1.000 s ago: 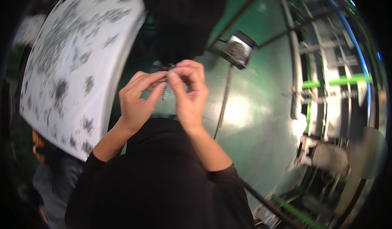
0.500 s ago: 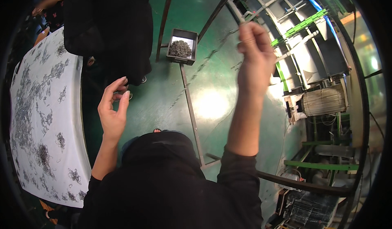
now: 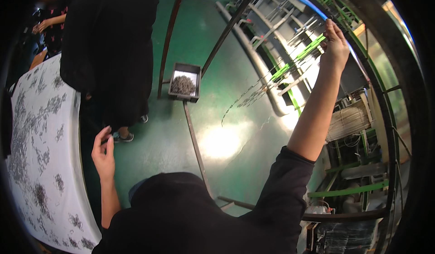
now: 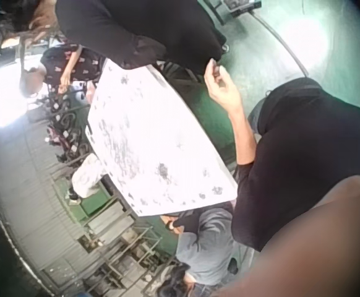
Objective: The person picks up small metal wire pieces from a large white sheet and links them together by hand to form a chain. They periodically place the assembled chain onto a nearby metal rack. The task is performed alongside other workers in a factory setting.
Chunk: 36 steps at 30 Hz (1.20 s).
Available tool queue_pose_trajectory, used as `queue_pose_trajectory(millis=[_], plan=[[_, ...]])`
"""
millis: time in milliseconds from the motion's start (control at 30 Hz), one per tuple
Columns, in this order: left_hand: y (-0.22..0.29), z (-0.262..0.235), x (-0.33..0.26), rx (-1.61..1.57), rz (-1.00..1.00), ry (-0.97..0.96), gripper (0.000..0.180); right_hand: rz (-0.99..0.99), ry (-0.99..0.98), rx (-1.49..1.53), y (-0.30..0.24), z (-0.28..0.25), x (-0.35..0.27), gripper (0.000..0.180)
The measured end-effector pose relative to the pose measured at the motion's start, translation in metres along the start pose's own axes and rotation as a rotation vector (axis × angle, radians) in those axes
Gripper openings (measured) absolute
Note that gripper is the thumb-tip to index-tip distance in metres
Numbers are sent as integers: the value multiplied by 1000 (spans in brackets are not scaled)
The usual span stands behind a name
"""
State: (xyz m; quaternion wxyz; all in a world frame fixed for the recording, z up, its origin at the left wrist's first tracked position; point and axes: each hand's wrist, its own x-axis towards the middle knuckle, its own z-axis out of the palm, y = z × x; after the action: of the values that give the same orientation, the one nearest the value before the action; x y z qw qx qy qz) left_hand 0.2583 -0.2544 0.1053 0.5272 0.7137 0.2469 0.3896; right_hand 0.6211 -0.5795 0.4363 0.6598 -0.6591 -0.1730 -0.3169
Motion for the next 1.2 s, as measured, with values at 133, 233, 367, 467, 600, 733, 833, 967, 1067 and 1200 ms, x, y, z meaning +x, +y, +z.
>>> queue_pose_trajectory(millis=[133, 233, 367, 467, 600, 733, 833, 967, 1067, 1200], plan=[[-13, -3, 0, 2, -37, 32, 25, 17, 47, -64, 3, -8, 45, 27], [-22, -5, -2, 28, -46, 43, 25, -21, 93, -45, 3, -14, 70, 26], [-31, -5, -6, 49, -70, 32, 25, -55, 128, -91, 8, -18, 96, 25], [-35, -5, -9, 46, -83, 29, 25, -82, 176, -155, 17, -16, 109, 23], [-37, -7, -10, 33, -80, 37, 25, -97, 180, -183, 25, -19, 118, 27], [-37, -8, -10, 36, -80, 40, 25, -98, 209, -219, 31, -22, 124, 31], [-38, -9, -10, 63, -95, 45, 25, -139, 173, -196, 31, -23, 126, 34], [-43, -10, -11, 55, -114, 31, 25, -87, 127, -214, 28, -28, 112, 38], [-49, -12, -17, 62, -124, 24, 25, -314, 171, -236, 47, -36, 80, 35], [-58, -18, -25, 99, -157, 0, 25, -319, 276, -367, 139, -65, -12, 25]])
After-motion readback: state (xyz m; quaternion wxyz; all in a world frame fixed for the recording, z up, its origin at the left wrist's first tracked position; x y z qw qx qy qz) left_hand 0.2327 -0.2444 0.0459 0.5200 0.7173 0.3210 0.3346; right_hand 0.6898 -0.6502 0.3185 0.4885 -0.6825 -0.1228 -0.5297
